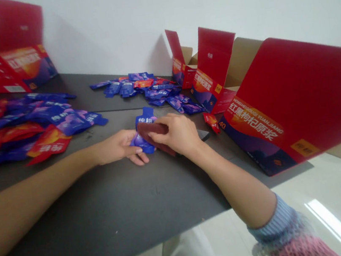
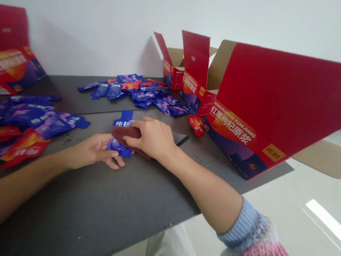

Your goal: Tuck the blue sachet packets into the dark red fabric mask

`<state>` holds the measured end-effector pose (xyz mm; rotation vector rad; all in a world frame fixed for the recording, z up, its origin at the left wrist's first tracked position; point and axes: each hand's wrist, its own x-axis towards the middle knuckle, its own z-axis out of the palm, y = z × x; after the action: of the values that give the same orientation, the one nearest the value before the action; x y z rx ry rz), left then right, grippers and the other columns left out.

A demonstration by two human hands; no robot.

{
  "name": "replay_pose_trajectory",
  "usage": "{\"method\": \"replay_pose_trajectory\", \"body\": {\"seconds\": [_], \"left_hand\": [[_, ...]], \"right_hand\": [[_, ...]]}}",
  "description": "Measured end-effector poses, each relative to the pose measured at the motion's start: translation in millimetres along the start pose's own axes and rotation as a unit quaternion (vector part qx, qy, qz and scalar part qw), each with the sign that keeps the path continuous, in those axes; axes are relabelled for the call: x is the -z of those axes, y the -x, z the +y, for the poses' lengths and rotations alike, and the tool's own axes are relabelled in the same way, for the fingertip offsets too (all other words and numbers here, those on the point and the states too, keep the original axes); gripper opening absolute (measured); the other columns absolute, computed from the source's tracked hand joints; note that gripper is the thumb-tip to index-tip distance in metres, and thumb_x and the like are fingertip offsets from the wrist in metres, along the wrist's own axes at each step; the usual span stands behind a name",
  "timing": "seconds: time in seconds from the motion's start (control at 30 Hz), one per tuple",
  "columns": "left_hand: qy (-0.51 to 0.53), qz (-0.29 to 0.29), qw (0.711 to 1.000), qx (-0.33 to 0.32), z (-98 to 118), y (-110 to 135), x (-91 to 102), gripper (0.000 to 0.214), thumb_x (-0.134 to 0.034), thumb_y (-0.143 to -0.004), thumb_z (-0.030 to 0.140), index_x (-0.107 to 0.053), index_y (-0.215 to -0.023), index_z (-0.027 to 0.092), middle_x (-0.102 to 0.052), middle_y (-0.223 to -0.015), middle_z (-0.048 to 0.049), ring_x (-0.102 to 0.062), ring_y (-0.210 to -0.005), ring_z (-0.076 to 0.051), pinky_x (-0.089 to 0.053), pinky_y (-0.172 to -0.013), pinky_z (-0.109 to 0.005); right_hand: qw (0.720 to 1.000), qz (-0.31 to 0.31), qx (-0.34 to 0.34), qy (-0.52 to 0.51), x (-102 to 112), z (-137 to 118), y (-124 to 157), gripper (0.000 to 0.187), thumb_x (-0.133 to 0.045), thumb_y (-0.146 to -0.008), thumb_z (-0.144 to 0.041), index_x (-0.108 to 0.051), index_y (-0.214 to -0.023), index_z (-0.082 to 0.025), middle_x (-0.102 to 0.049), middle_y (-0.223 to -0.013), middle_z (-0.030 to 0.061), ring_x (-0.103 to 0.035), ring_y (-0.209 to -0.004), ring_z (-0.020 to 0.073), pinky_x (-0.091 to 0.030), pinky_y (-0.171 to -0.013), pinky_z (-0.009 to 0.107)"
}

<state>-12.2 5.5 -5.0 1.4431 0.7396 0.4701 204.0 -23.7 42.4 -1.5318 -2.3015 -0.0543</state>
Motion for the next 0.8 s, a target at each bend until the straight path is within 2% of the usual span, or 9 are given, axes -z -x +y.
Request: {"method": "replay_pose_trajectory", "body": {"seconds": [0.17,0.27,0.5,0.67,0.8], "left_hand": [[-0.006,0.017,1.000,-0.012,0,2,-6.9,0.039,-0.081,-0.074,0.026,-0.063,-0.106,0.012,-0.073,-0.107,-0.0156,-0.075,-0.081,-0.024,-0.064,-0.068,-0.036],[-0.006,0.027,0.999,-0.016,-1,2,-10.7,0.037,-0.079,-0.076,0.023,-0.062,-0.107,0.012,-0.072,-0.112,-0.0168,-0.075,-0.081,-0.024,-0.064,-0.069,-0.036],[0.026,0.030,0.999,-0.034,-7,0,-5.9,0.037,-0.081,-0.073,0.022,-0.061,-0.103,0.012,-0.074,-0.090,-0.0092,-0.076,-0.078,-0.024,-0.064,-0.067,-0.032],[0.028,0.007,0.999,-0.028,-4,0,-0.4,0.045,-0.088,-0.063,0.016,-0.066,-0.102,0.013,-0.075,-0.098,-0.0100,-0.074,-0.088,-0.025,-0.065,-0.071,-0.033],[0.006,-0.005,1.000,-0.013,-2,-1,3.6,0.046,-0.087,-0.065,0.019,-0.068,-0.106,0.016,-0.074,-0.104,-0.0099,-0.073,-0.094,-0.027,-0.065,-0.073,-0.036]], "right_hand": [[0.993,0.080,-0.063,0.066,4,12,-5,0.034,-0.056,-0.090,-0.053,-0.073,-0.103,-0.027,-0.069,-0.096,0.0036,-0.063,-0.087,0.0189,-0.037,-0.063,0.027],[0.992,0.088,-0.053,0.074,5,11,-3,0.031,-0.057,-0.090,-0.051,-0.073,-0.104,-0.028,-0.068,-0.095,0.0029,-0.063,-0.086,0.0184,-0.035,-0.061,0.027],[0.997,0.028,0.056,0.034,1,-10,9,0.025,-0.060,-0.089,-0.047,-0.074,-0.104,-0.033,-0.068,-0.090,-0.0010,-0.063,-0.076,0.0154,-0.029,-0.056,0.028],[0.988,-0.080,0.129,0.027,7,-17,15,0.026,-0.064,-0.086,-0.049,-0.075,-0.099,-0.029,-0.071,-0.096,-0.0001,-0.066,-0.083,0.0179,-0.028,-0.055,0.029],[0.985,-0.102,0.131,0.046,8,-19,17,0.027,-0.062,-0.087,-0.048,-0.075,-0.100,-0.027,-0.072,-0.102,0.0014,-0.067,-0.087,0.0190,-0.030,-0.056,0.029]]}}
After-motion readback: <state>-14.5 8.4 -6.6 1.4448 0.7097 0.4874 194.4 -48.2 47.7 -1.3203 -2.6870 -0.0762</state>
